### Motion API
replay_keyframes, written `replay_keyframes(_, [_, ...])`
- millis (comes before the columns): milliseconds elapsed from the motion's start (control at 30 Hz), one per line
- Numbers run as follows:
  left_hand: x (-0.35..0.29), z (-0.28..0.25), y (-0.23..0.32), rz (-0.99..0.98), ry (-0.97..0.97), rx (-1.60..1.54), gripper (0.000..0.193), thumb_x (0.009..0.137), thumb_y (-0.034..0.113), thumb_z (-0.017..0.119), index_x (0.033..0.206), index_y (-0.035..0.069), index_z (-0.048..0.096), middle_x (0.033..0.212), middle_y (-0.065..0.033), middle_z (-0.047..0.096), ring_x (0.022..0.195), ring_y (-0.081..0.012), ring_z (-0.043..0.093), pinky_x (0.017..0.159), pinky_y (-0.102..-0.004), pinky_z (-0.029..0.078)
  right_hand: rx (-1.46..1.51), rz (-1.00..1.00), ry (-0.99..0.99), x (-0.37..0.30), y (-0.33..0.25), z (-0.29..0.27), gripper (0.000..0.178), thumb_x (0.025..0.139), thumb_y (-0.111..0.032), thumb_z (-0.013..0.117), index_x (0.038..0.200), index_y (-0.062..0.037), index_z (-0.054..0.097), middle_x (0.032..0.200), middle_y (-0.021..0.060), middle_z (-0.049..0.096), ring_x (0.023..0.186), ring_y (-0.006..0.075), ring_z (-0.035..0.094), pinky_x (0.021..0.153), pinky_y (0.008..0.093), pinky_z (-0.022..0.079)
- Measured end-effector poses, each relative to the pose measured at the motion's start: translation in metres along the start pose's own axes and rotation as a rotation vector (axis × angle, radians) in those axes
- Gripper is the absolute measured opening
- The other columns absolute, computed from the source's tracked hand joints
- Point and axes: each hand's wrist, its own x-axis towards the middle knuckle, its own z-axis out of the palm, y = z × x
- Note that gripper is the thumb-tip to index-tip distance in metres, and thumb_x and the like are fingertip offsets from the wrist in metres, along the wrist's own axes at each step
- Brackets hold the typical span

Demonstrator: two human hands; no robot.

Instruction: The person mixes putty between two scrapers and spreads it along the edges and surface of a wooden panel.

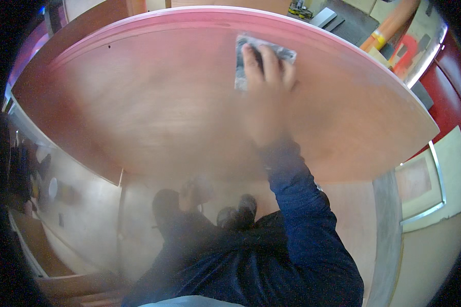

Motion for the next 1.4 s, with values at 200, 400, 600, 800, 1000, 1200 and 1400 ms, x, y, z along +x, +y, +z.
replay_keyframes(200, [0.011,0.013,-0.002,-0.01,0.064,-0.103,0.024,0.096,0.004,0.053,0.119,-0.003,0.05,0.104,-0.0083,0.064,0.092,-0.0163,0.062,0.082,-0.0285,0.05,-0.213,0.002,-0.113,0.002,0.005,0.023,0.062,0.068,0.005,0.061,0.127,-0.0159,0.06,0.13,0.0022,0.053,0.114,0.0314,0.044,0.095,0.0456,0.036])
replay_keyframes(400, [-0.036,0.059,0.064,0.137,0.182,-0.304,0.021,0.096,0.004,0.051,0.117,-0.001,0.051,0.103,-0.0092,0.063,0.092,-0.0206,0.064,0.083,-0.0361,0.054,0.485,-0.022,-0.582,-0.131,-0.026,0.004,0.046,0.08,-0.006,0.062,0.125,-0.0125,0.061,0.126,0.0113,0.056,0.115,0.0354,0.049,0.096,0.0447,0.041])
replay_keyframes(600, [-0.055,0.081,0.067,0.153,0.15,-0.334,0.022,0.095,0.005,0.053,0.117,0.0,0.05,0.101,-0.0094,0.063,0.085,-0.0207,0.065,0.074,-0.0337,0.057,0.803,0.054,-0.755,-0.229,-0.064,-0.032,0.045,0.084,-0.007,0.063,0.128,-0.0024,0.055,0.126,0.0187,0.053,0.118,0.0389,0.049,0.098,0.044,0.042])
replay_keyframes(800, [-0.07,0.125,0.09,0.415,0.241,-0.13,0.022,0.095,0.006,0.056,0.115,-0.001,0.054,0.101,-0.0055,0.064,0.091,-0.0136,0.06,0.081,-0.0281,0.05,0.416,0.011,-0.762,-0.239,-0.053,-0.044,0.051,0.078,0.001,0.06,0.129,-0.0006,0.052,0.127,0.0173,0.052,0.117,0.0397,0.048,0.1,0.0481,0.04])
replay_keyframes(1000, [-0.093,0.152,0.15,0.405,0.217,-0.149,0.019,0.098,0.007,0.053,0.116,0.002,0.052,0.107,-0.0064,0.062,0.097,-0.0133,0.059,0.089,-0.0287,0.046,0.415,0.151,-0.892,-0.252,-0.001,-0.044,0.029,0.088,-0.005,0.056,0.117,-0.0036,0.06,0.11,0.0155,0.063,0.1,0.0342,0.061,0.085,0.0424,0.051])
replay_keyframes(1200, [-0.086,0.167,0.153,0.528,0.126,-0.064,0.017,0.1,0.012,0.052,0.114,0.003,0.05,0.103,-0.0019,0.06,0.093,-0.0079,0.054,0.086,-0.0242,0.043,1.043,0.886,-0.727,-0.242,0.007,-0.087,0.023,0.095,-0.012,0.054,0.111,0.0043,0.058,0.092,0.0132,0.068,0.077,0.0238,0.07,0.056,0.0344,0.059])
replay_keyframes(1400, [-0.105,0.194,0.139,0.539,0.098,0.09,0.017,0.101,0.013,0.051,0.114,0.003,0.049,0.102,-0.0013,0.058,0.087,-0.0062,0.052,0.079,-0.0212,0.043,1.09,0.949,-0.497,-0.248,-0.008,-0.083,0.023,0.094,-0.013,0.055,0.11,0.0031,0.058,0.092,0.0104,0.066,0.068,0.0195,0.068,0.043,0.0313,0.056])
